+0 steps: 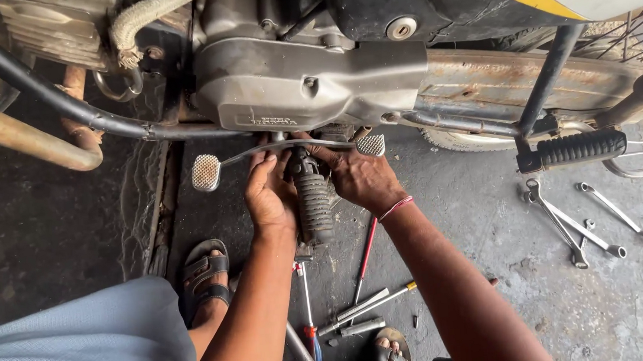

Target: Repair and adjust components of a motorcycle engine and frame using various hand tools.

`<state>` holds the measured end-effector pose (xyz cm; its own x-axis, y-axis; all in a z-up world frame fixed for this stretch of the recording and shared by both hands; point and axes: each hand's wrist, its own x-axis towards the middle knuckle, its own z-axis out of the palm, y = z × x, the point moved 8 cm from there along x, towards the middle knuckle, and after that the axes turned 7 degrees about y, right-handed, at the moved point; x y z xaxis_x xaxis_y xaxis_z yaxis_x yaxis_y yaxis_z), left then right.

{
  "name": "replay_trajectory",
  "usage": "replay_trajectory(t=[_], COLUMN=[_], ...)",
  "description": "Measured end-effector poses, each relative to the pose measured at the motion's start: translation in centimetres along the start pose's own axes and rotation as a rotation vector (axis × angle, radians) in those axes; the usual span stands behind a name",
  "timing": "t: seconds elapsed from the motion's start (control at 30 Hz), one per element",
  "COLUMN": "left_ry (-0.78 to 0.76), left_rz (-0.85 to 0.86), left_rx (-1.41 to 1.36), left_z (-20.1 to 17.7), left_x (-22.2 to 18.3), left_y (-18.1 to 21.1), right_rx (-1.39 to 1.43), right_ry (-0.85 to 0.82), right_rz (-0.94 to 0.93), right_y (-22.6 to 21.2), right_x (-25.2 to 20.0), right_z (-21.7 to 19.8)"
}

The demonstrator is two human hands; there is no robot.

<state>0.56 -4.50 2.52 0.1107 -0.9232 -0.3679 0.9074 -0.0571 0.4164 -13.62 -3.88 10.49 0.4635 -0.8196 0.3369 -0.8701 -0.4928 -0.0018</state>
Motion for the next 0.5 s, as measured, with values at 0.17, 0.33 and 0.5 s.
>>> replay_trajectory(t=[0.17, 0.33, 0.5], left_ry=[-0.01, 0.02, 0.107], left_rz=[-0.058, -0.038, -0.025], left_rx=[-0.028, -0.102, -0.089], left_z=[-0.4, -0.9, -0.8], left_x=[0.5, 1.6, 1.2], left_y=[-0.7, -1.3, -0.9], right_rx=[0.113, 0.131, 0.015], right_ry=[0.012, -0.169, -0.227], right_rz=[0.076, 0.138, 0.135], right_y=[1.2, 2.7, 4.7], right_x=[-0.8, -0.2, -1.4], right_z=[1.6, 4.4, 9.0])
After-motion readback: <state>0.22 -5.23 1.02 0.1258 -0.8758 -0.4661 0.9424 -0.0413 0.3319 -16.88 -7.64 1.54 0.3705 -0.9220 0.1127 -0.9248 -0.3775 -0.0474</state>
